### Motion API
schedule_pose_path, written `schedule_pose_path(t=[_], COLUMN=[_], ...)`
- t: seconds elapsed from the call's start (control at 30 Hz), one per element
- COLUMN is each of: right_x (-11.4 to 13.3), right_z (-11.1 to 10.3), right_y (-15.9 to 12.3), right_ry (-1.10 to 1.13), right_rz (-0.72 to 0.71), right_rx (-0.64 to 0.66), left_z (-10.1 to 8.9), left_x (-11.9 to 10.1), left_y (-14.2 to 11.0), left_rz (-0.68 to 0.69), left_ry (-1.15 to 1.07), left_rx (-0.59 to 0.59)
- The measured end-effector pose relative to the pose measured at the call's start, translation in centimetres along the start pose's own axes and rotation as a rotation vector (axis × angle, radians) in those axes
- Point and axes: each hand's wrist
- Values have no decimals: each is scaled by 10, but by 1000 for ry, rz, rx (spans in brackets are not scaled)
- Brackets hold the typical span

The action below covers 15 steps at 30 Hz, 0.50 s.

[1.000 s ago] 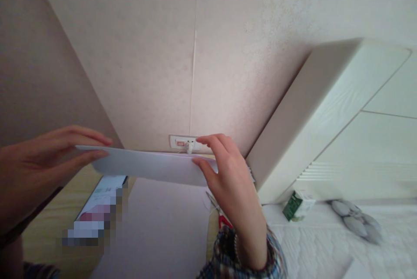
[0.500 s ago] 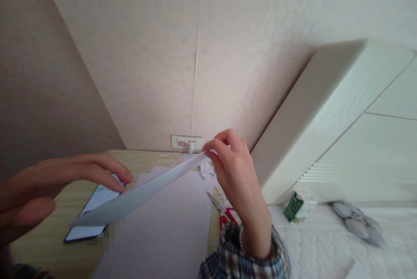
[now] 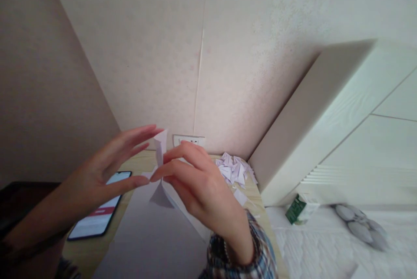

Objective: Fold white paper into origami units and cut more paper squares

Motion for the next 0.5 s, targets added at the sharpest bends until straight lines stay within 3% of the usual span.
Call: schedule_pose_path(t=[0.27, 0.37, 0.5], right_x=[17, 21, 20], right_z=[-3, -4, -3], right_y=[0, -3, -6], right_ry=[2, 16, -21], right_rz=[44, 63, 218], right_rx=[33, -18, -124], left_z=[-3, -4, -4], left_x=[-14, -21, -20], left_y=[3, 1, -7], left_rz=[140, 192, 141], left_ry=[157, 193, 284], left_rx=[-142, -214, -366])
Point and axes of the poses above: each hand's wrist, its own y-axis towards the middle knuckle, its own z-axis out of the palm, x = y × z, and after that the axes turned 8 degrees about z, right-handed
